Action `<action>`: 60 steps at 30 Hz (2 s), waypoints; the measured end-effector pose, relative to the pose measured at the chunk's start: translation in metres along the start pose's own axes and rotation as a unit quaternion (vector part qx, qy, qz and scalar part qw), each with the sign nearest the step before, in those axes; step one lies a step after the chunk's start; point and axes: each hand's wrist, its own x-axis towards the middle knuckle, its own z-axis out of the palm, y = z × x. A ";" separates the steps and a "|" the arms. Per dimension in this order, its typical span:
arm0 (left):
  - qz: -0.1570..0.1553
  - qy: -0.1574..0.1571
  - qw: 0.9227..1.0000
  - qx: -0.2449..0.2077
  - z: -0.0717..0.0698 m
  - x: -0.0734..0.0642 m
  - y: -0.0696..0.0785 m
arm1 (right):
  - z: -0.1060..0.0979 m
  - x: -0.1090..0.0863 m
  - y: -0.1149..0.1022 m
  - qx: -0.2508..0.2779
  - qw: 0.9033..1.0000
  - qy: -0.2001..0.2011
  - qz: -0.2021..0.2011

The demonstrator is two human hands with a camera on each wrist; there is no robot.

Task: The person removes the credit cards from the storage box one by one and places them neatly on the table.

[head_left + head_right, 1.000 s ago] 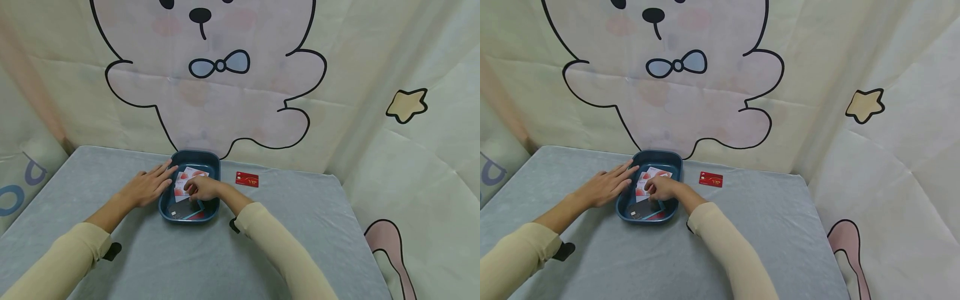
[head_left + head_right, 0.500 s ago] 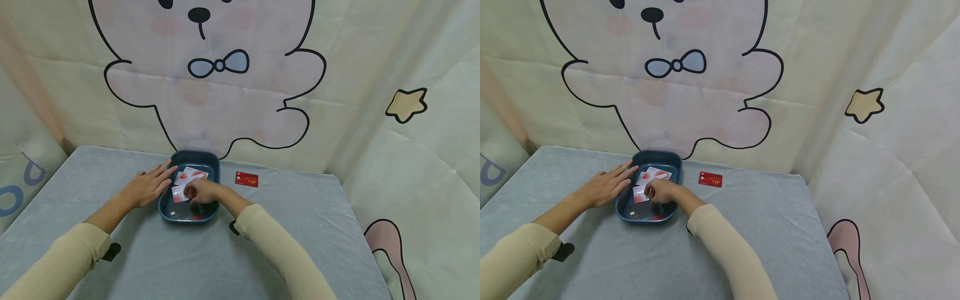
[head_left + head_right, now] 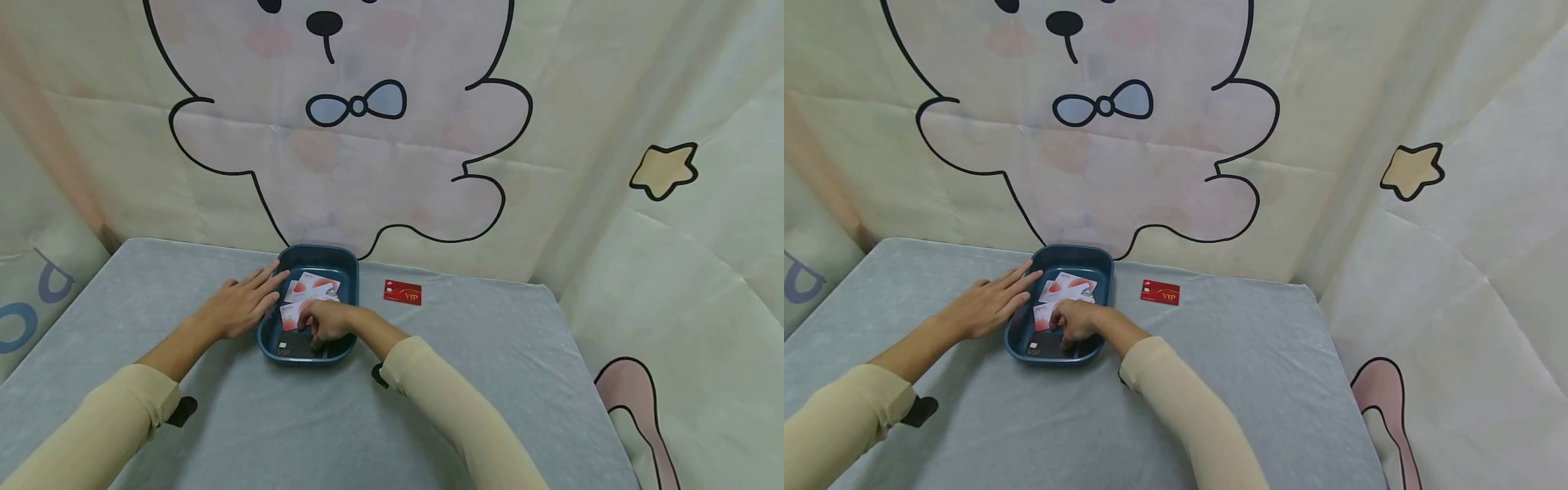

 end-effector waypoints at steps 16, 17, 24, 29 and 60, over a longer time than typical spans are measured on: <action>0.003 0.007 1.000 -0.001 -0.001 0.000 0.001 | -0.004 0.000 -0.001 0.000 1.000 0.000 -0.014; 0.004 0.008 1.000 0.000 -0.001 0.001 0.002 | -0.005 0.000 -0.001 0.000 1.000 0.000 -0.015; 0.001 0.002 1.000 0.002 -0.002 0.001 0.002 | -0.007 -0.004 -0.002 -0.007 1.000 0.001 -0.030; 0.002 0.001 1.000 -0.002 -0.002 -0.001 0.002 | -0.004 -0.005 -0.003 -0.032 0.999 0.009 -0.043; -0.009 -0.003 1.000 0.012 0.002 0.002 0.002 | -0.068 -0.062 0.011 -0.018 0.989 0.143 -0.027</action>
